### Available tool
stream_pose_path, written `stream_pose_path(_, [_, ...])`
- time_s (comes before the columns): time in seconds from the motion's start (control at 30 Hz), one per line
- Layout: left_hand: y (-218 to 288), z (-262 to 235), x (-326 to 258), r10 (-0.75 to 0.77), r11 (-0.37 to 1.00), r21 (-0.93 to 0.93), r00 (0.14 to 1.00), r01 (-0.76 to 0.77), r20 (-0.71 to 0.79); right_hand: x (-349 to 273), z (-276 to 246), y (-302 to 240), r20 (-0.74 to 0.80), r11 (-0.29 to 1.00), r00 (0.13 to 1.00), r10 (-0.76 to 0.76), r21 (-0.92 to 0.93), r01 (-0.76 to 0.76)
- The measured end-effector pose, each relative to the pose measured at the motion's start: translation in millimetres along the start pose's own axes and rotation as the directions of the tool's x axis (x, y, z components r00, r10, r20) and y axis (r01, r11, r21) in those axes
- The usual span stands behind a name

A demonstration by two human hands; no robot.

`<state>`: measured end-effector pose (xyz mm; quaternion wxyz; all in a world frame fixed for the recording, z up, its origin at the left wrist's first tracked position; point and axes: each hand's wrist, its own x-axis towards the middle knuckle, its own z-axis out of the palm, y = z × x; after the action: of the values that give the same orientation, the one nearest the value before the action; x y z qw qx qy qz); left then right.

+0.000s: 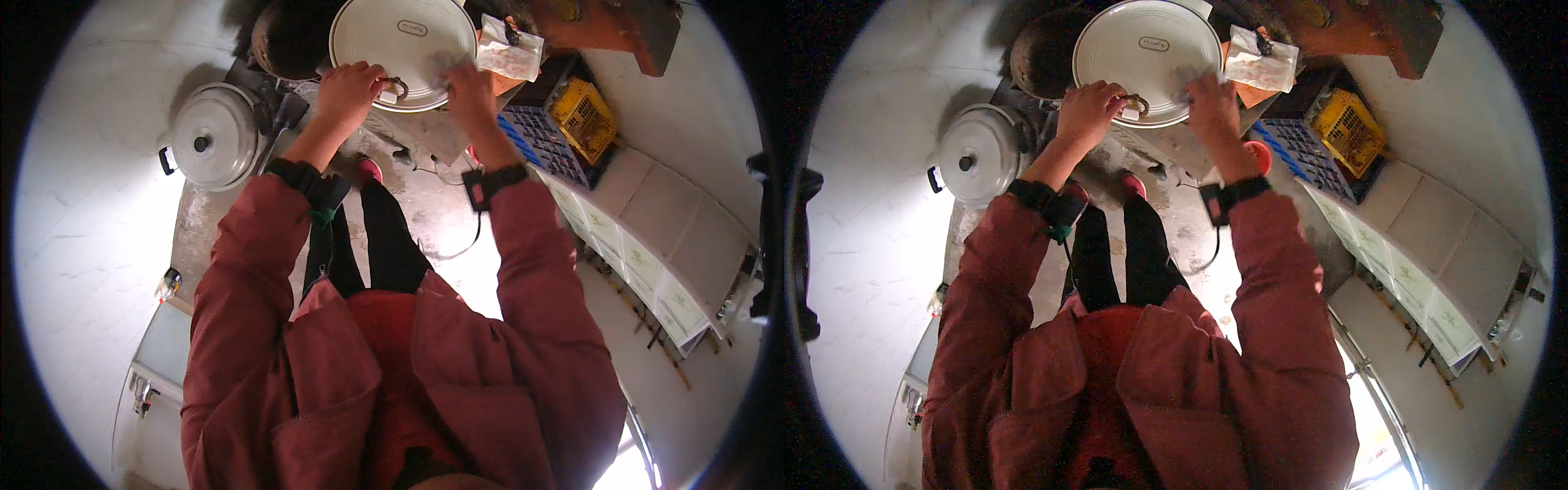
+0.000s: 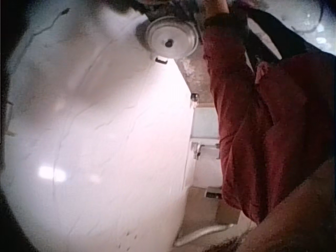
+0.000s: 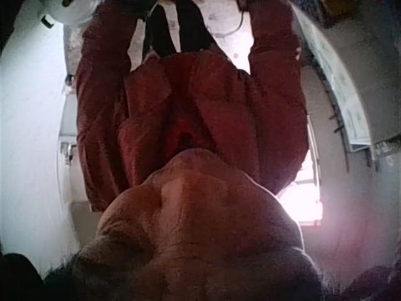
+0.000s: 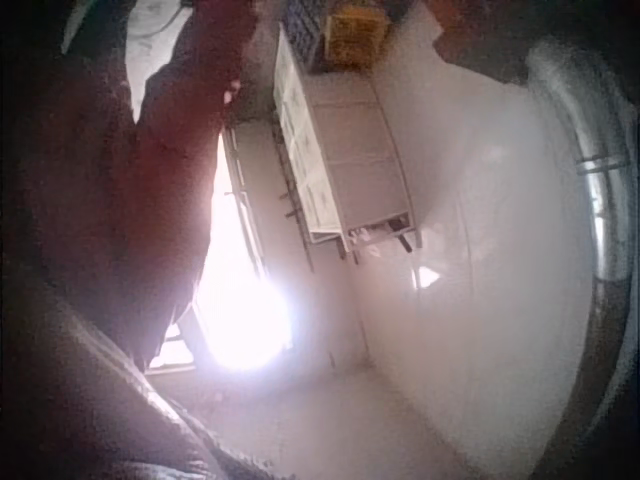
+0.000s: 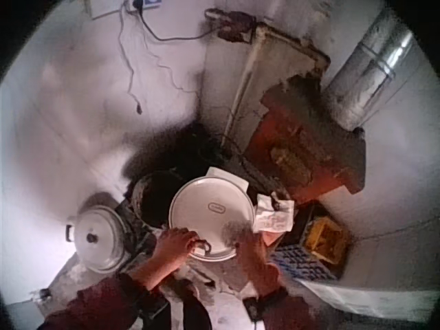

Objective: The person wipes a white pot lid with a cloth, then moves outside to wash the lid and chopsticks in a basin of soapy water. They rinse the items and place them in a second basin.

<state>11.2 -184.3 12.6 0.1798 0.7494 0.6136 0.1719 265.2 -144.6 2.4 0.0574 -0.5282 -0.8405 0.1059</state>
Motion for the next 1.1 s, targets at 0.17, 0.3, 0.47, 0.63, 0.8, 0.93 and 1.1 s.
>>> stream_pose_path(0.17, [-13, -5, 3, -0.140, 0.964, -0.221, 0.990, 0.144, 0.035, -62, 20, -75, -0.096, 0.968, 0.986, 0.138, 0.223, -0.113])
stream_pose_path(0.3, [-50, -24, -31, -0.271, 0.860, -0.423, 0.958, 0.285, 0.092, -51, 33, -98, -0.125, 0.993, 0.992, -0.001, 0.114, 0.015])
stream_pose_path(0.47, [-101, -37, -104, -0.370, 0.711, -0.604, 0.922, 0.361, 0.116, -27, 32, -114, -0.091, 0.942, 0.942, -0.324, -0.119, 0.313])
stream_pose_path(0.63, [-134, -45, -174, -0.523, 0.662, -0.497, 0.821, 0.561, 0.229, 6, 42, -137, 0.018, 0.807, 0.820, -0.571, -0.172, 0.566])
stream_pose_path(0.8, [-159, -49, -221, -0.593, 0.613, -0.492, 0.771, 0.618, 0.230, 78, 55, -175, 0.067, 0.731, 0.778, -0.624, -0.300, 0.612])
stream_pose_path(0.93, [-177, -55, -251, -0.628, 0.560, -0.530, 0.744, 0.637, 0.230, 135, 51, -198, -0.021, 0.792, 0.863, -0.505, -0.409, 0.454])
stream_pose_path(1.1, [-194, -65, -282, -0.709, 0.446, -0.584, 0.666, 0.678, 0.231, 72, 46, -193, 0.355, 0.628, 0.730, -0.584, -0.373, 0.683])
